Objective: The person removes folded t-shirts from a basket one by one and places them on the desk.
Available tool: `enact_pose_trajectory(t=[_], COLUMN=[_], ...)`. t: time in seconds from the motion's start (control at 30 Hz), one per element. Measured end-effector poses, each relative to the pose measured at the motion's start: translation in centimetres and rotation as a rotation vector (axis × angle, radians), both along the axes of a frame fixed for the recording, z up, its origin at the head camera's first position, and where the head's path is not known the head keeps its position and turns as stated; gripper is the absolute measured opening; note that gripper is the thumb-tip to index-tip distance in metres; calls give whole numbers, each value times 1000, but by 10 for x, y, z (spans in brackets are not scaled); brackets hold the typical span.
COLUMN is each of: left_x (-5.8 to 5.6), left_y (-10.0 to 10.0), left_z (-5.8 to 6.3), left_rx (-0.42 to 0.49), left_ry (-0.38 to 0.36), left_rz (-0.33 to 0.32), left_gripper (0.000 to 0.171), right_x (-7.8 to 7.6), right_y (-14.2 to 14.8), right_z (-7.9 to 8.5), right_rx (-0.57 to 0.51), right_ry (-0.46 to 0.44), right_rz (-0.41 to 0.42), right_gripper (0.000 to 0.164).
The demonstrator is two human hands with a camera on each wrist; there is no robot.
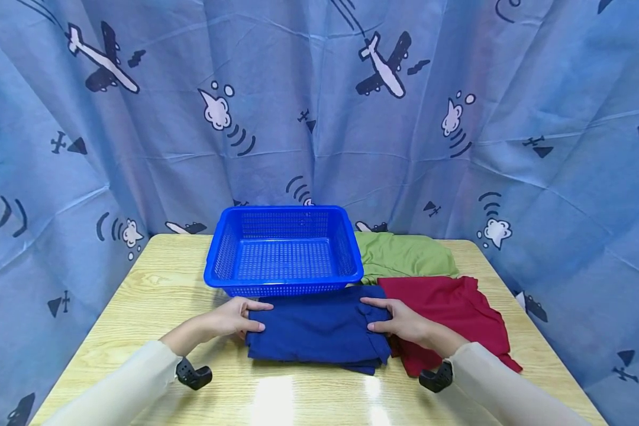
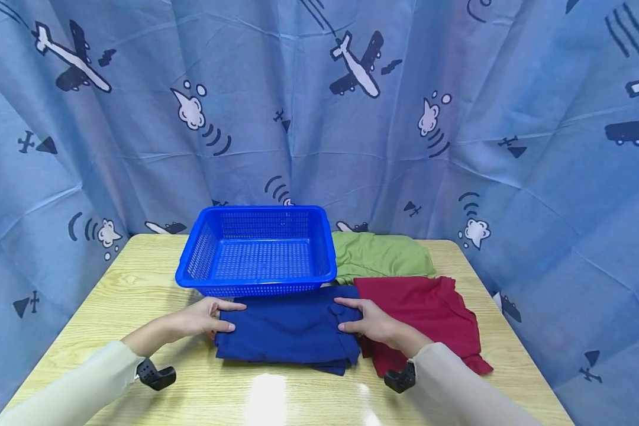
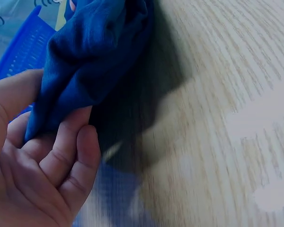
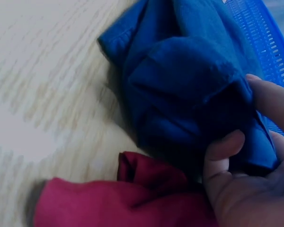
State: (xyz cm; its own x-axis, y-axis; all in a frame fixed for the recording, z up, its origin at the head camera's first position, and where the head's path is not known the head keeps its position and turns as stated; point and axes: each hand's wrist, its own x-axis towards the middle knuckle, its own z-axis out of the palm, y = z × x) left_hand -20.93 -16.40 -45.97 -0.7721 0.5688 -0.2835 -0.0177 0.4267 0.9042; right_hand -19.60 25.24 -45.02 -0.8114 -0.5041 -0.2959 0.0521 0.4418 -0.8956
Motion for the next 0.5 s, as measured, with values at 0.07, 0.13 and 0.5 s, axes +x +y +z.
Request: enact_pose_trajectory(t=[0.07, 0.13, 0.5], left_x=[0, 2, 8], left_y=[1, 2, 3], left_z=[0, -1, -7], left_rx=[-13, -26, -51], left_ry=[12, 19, 21], left_rz=[-2, -6, -49], left_gripper=[58, 57, 64], right_x=[-1, -2, -1], right_y=[1, 3, 12], right_z=[-1, -1, -3], right_rx=[-3, -13, 13], right_ry=[-10, -28, -63], right_rz=[0, 3, 46], right_gripper=[71, 72, 75])
